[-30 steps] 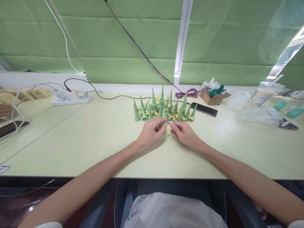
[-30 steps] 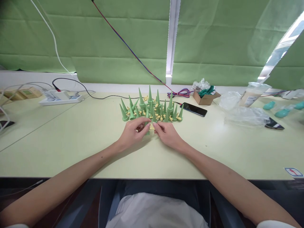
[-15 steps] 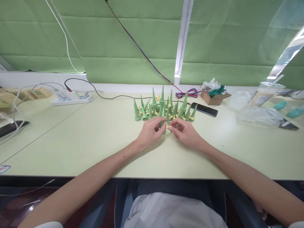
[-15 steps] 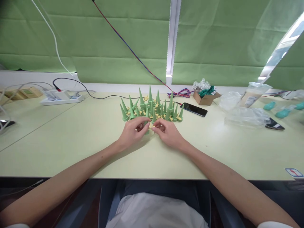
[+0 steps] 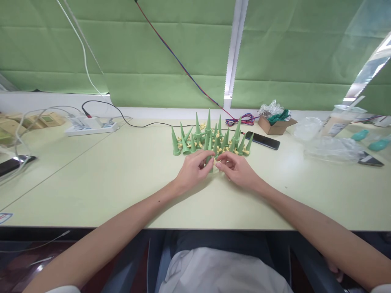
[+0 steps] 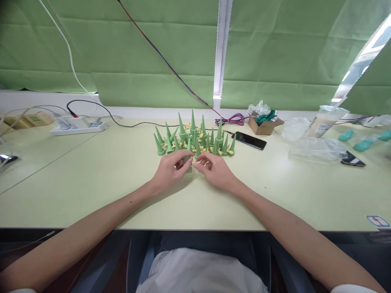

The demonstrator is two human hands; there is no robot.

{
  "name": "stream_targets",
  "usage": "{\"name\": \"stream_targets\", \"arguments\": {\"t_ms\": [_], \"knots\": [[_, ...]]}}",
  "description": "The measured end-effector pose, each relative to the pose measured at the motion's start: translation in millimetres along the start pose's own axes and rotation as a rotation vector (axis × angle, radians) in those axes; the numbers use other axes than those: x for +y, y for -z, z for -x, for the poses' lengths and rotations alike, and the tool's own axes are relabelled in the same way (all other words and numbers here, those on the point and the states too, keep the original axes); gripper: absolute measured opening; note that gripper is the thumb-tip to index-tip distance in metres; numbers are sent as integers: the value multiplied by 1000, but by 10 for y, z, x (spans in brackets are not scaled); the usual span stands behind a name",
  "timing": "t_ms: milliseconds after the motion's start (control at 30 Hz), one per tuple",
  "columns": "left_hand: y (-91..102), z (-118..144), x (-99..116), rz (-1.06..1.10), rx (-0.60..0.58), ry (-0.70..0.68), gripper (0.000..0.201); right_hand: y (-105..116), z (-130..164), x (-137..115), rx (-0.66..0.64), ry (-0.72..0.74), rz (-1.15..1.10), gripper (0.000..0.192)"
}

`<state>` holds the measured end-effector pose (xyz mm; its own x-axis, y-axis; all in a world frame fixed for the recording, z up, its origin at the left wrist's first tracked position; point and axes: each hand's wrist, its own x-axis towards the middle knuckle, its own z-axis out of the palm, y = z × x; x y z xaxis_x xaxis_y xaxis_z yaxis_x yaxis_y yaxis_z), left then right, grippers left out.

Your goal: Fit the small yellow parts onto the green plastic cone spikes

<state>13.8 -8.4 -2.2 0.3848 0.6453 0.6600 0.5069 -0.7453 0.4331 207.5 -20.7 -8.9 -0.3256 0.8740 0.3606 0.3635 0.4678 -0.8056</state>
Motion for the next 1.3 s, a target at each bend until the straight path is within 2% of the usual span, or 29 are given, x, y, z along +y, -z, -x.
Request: {"name": "stream_targets", "arguments": {"t_ms": [233,433,567,767,1067,1300], "knots": [[2,1,2,7,9,2,17,9,12,-7,-31,42,36,28],[-8,11,13,15,-11,-33,16,-15,6,-26,-63,-5,82,52],[-9,9,14,15,-29,-33,17,-19,2,-7,-70,-44,52,59],[2,-1,-11,-5,26,-4,17,9,2,7,8,24,31,29],[2,-2,4,3,20,-8,16,4,12,4,-8,55,-1,21],[-1,3,29,34,2,-42,16,-5,11,-24,-35,37,85,46]]}}
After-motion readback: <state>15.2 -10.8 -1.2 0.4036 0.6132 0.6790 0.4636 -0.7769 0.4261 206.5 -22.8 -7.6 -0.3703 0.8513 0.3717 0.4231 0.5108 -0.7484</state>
